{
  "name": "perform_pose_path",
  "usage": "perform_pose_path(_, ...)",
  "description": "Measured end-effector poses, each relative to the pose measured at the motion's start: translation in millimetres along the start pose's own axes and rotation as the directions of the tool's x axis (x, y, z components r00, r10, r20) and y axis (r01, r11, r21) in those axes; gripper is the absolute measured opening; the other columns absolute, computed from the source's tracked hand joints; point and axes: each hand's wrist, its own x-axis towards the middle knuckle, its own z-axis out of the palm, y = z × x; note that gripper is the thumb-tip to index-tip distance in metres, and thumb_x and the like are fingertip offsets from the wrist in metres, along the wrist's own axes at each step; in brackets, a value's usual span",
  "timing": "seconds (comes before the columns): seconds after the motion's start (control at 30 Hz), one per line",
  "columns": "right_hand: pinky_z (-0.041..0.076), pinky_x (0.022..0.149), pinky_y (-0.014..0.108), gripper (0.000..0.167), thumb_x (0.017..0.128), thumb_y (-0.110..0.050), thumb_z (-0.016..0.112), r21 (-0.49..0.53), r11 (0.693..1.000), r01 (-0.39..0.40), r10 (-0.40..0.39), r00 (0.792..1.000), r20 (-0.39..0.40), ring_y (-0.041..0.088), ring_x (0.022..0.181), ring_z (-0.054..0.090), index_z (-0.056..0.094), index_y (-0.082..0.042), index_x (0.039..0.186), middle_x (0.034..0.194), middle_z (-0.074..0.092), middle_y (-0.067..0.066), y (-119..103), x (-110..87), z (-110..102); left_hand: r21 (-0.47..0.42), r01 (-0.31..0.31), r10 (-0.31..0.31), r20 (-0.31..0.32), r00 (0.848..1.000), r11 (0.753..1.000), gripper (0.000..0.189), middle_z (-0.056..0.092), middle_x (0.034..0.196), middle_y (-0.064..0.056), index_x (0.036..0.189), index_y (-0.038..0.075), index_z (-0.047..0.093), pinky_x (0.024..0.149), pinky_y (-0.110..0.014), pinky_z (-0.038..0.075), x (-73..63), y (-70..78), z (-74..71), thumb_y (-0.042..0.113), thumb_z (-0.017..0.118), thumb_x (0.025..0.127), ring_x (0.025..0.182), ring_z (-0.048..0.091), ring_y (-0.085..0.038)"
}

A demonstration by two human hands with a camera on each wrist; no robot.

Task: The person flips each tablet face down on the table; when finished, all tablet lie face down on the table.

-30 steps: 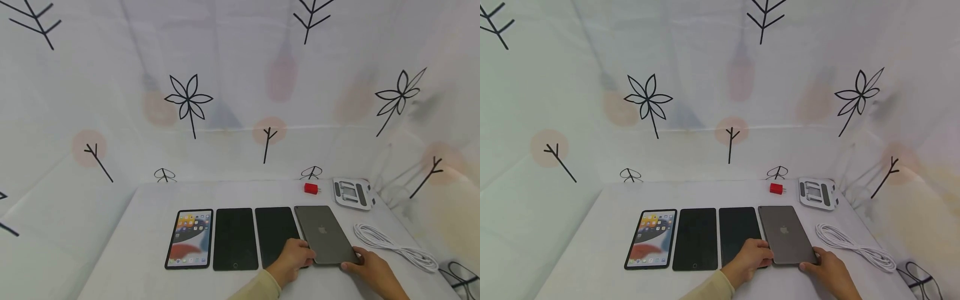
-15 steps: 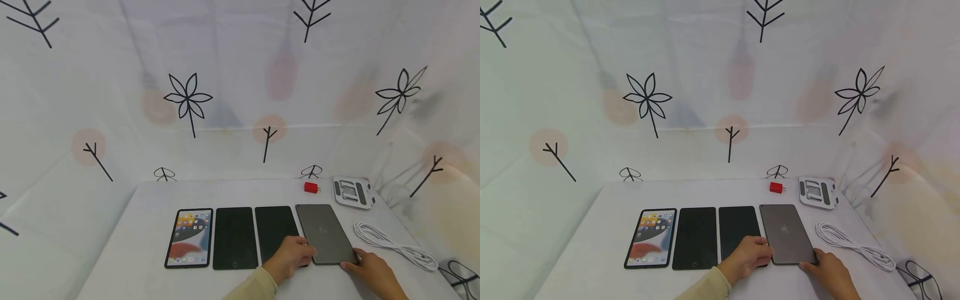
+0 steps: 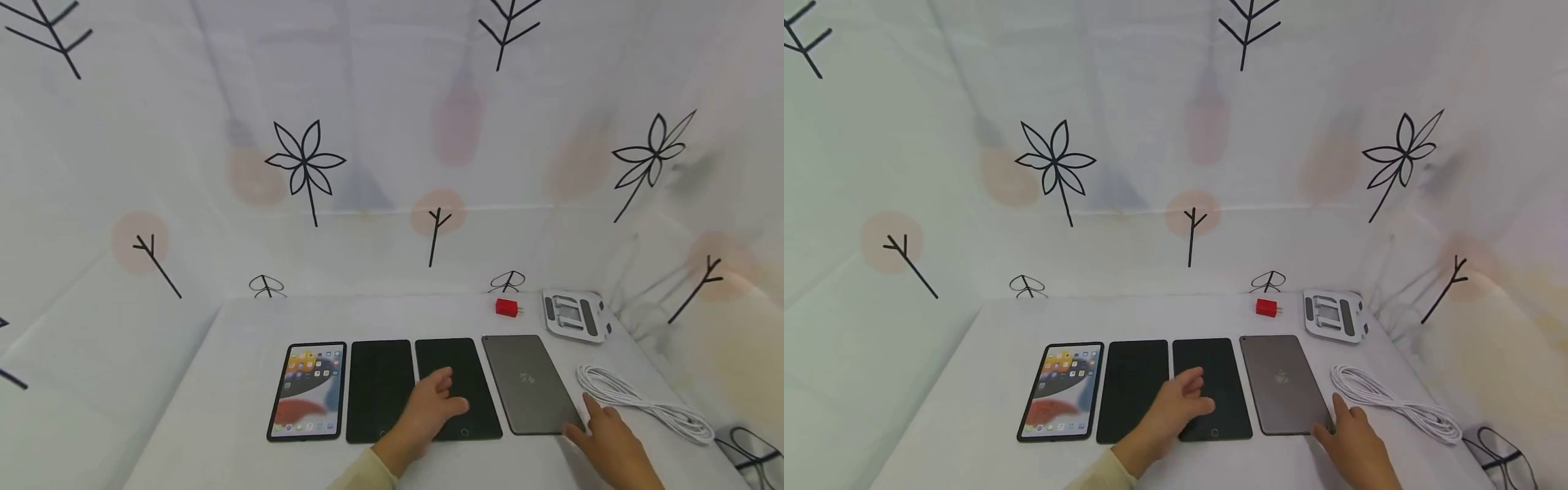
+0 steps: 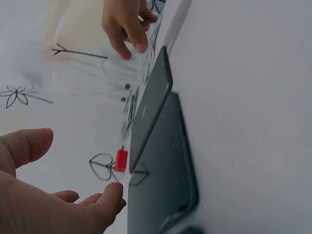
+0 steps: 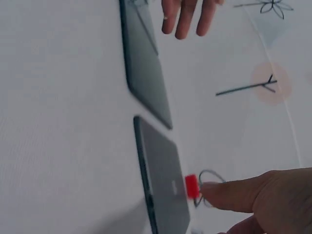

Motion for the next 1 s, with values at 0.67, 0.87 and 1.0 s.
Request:
perform_pose_path(0.67,0.047,0.101,0.065,0.082,0.098,-0.035,0.067,0.624,0.781,0.015,-0.177,0.964,0.199,0.057,0.138,0.040,0.023,-0.003,0.160,0.158,0.028,0.036,-95,-1.9,35,-0.038,0.095,-0.098,-0.073,0.992,0.995,0.072,0.032,0.161,-0.027,0.152,0.002,0.044,0.115,-0.069,0.025,-10.9,-13.8,-31.7,0.019,0.073,0.089,0.149,0.025,-0.049)
perform_pose_path(0.87,0.048,0.101,0.063,0.080,0.099,-0.031,0.066,0.634,0.770,0.063,-0.216,0.962,0.168,0.055,0.138,0.041,0.024,-0.003,0.160,0.158,0.029,0.036,-93,-1.1,35,-0.064,0.079,-0.083,-0.066,0.994,0.995,0.073,0.033,0.161,-0.024,0.152,0.004,0.044,0.118,-0.064,0.026,-10.2,-16.1,-22.1,0.019,0.075,0.088,0.149,0.024,-0.049)
perform_pose_path(1.0,0.048,0.100,0.064,0.082,0.097,-0.032,0.068,0.626,0.777,0.066,-0.210,0.965,0.158,0.056,0.139,0.040,0.023,-0.005,0.160,0.157,0.028,0.037,-95,0.9,37,-0.089,0.074,-0.080,-0.070,0.994,0.993,0.073,0.033,0.162,-0.022,0.152,0.004,0.045,0.120,-0.062,0.023,-12.1,-16.2,-20.4,0.018,0.075,0.087,0.150,0.021,-0.049)
